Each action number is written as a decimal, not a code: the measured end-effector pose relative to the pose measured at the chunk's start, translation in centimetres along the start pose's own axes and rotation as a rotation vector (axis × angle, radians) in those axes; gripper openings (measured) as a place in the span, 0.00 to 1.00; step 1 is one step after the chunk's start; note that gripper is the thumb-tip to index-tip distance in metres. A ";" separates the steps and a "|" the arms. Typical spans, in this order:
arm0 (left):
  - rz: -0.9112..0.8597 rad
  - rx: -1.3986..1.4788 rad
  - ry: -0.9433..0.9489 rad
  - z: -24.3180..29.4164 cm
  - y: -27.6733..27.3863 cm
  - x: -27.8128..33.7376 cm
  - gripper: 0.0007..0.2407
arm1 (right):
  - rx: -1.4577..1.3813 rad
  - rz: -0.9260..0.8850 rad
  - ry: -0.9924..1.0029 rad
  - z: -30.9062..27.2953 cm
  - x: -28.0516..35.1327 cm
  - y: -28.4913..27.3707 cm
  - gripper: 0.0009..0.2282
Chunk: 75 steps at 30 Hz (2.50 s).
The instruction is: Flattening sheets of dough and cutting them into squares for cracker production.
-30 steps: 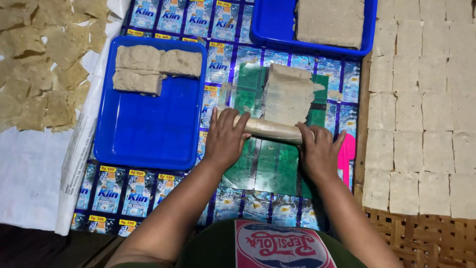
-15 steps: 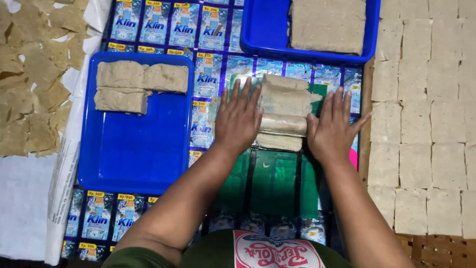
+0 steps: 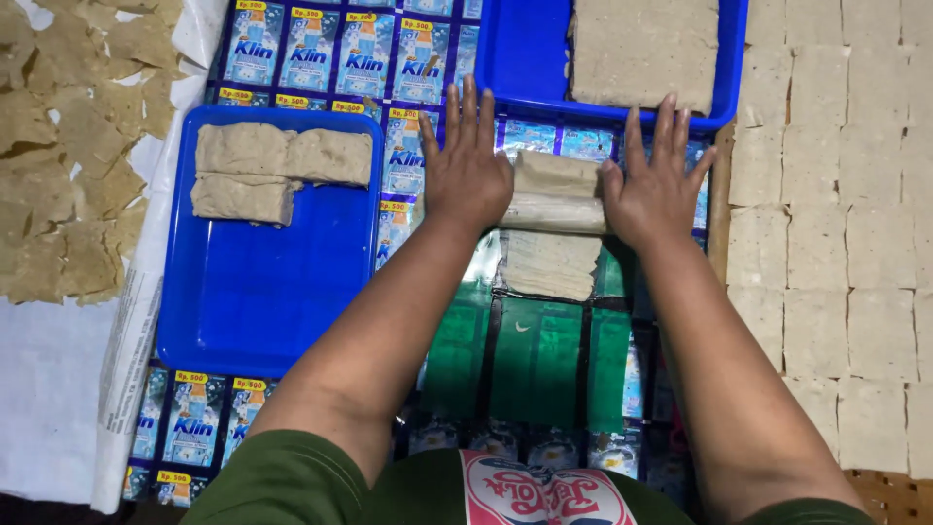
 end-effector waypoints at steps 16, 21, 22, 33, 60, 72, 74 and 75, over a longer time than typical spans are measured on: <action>0.233 0.010 0.204 0.6 6.4 16.0 0.22 | 0.104 0.301 -0.221 -0.9 16.2 6.6 0.34; 0.128 0.118 0.195 0.9 6.9 20.2 0.24 | 0.048 0.223 -0.203 -2.1 19.4 6.5 0.38; 0.132 0.116 0.193 0.9 6.9 19.7 0.24 | 0.047 0.226 -0.206 -1.9 19.1 6.5 0.38; 0.197 0.041 0.102 0.5 3.1 8.8 0.24 | 0.010 0.166 -0.137 0.1 7.8 4.4 0.34; 0.368 -0.031 0.268 1.2 7.0 16.4 0.28 | -0.002 0.159 -0.162 -2.3 18.7 7.7 0.35; 0.347 0.575 0.052 -3.1 7.2 23.0 0.34 | 0.233 0.184 0.213 14.0 24.4 16.1 0.15; 0.435 0.536 0.040 -3.9 7.4 23.0 0.34 | 0.238 0.231 0.242 11.8 24.0 14.6 0.17; 0.519 0.498 0.028 -4.3 7.2 23.2 0.34 | 0.243 0.277 0.274 10.8 23.9 13.6 0.19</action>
Point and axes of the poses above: each hand's wrist, its own x-axis away from the middle knuckle, its own y-axis out of the palm, z = x × y, the point moved 9 cm from there along -x, towards the middle knuckle, and after that the axes turned 14 degrees about -z, right-handed, at the moved point
